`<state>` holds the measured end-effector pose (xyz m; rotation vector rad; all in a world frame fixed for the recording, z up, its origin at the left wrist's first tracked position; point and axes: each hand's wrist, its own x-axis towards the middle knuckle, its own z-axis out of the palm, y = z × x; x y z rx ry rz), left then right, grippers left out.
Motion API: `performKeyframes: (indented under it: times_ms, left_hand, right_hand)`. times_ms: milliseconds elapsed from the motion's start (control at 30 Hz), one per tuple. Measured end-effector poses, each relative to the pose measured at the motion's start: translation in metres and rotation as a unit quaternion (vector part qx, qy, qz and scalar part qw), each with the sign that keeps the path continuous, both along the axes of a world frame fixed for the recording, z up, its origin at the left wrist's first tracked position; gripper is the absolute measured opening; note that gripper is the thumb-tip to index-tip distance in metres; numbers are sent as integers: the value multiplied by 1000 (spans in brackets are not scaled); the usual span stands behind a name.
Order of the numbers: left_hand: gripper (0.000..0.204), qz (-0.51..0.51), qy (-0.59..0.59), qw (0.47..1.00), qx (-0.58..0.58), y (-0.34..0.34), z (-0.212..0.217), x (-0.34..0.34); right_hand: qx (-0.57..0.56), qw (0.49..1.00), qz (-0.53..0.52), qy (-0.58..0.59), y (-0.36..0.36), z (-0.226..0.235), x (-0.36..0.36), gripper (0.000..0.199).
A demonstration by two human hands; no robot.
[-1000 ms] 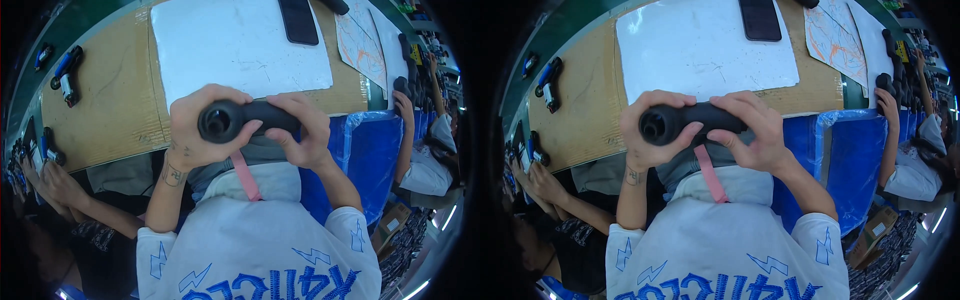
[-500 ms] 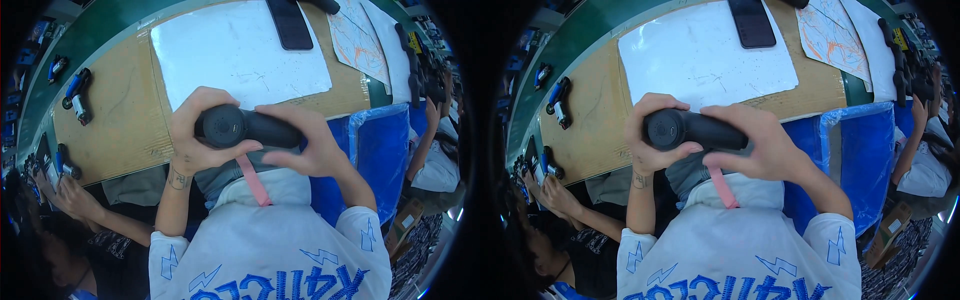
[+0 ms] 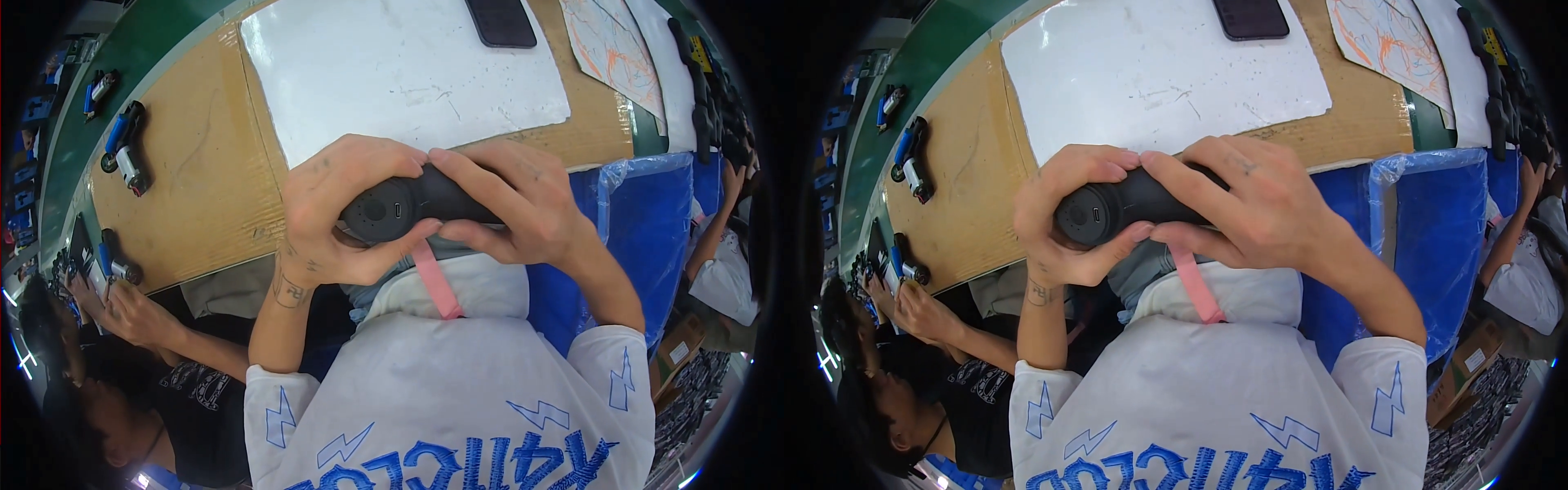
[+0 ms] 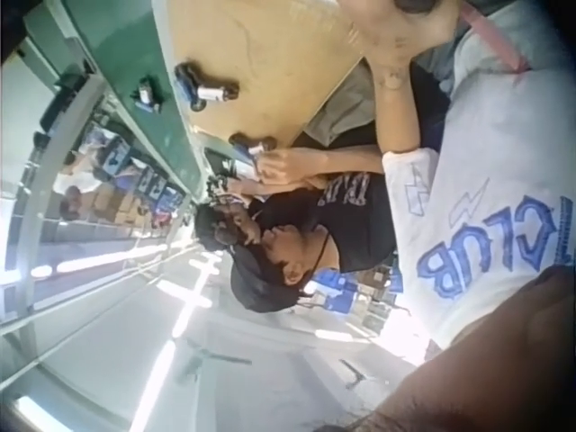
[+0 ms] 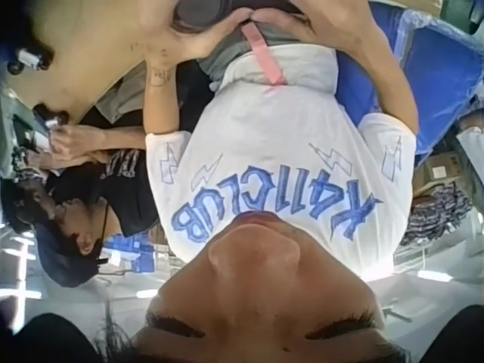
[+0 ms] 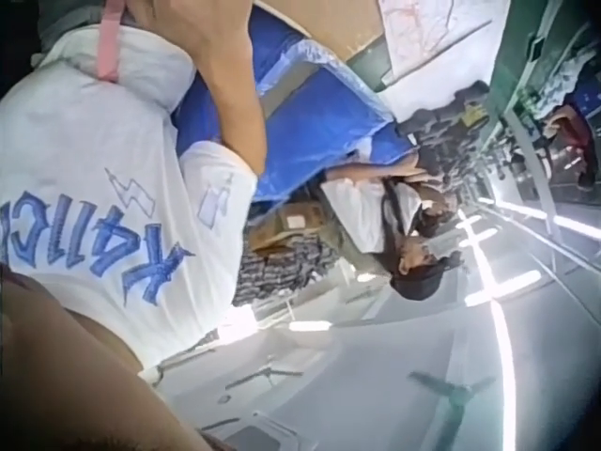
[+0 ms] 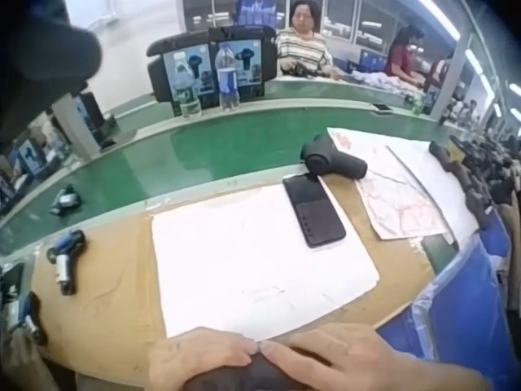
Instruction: Assembling handheld massage guns by fitting internal components and motors into plastic casings on an assembly line.
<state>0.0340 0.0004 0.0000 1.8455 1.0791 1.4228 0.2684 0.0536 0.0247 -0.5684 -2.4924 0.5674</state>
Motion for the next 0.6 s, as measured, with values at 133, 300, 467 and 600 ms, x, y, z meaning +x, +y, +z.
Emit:
performKeyframes:
  times_ms: [133,300,467,600]
  left_hand:
    - [44,2,12,1000,27,0,-1,3]
    - [41,7,24,997,69,4,-1,1]
    - [39,16,39,999,25,-1,17,-3]
    - [46,-86,94,991,39,-2,29,21]
  right_hand:
    - [25,999,16,-37,4,2,1,55]
    - [42,998,13,-44,0,2,2,58]
    - [-188,982,-6,10,-1,11,-5,57]
    - [-540,838,24,-71,16,19,36,61]
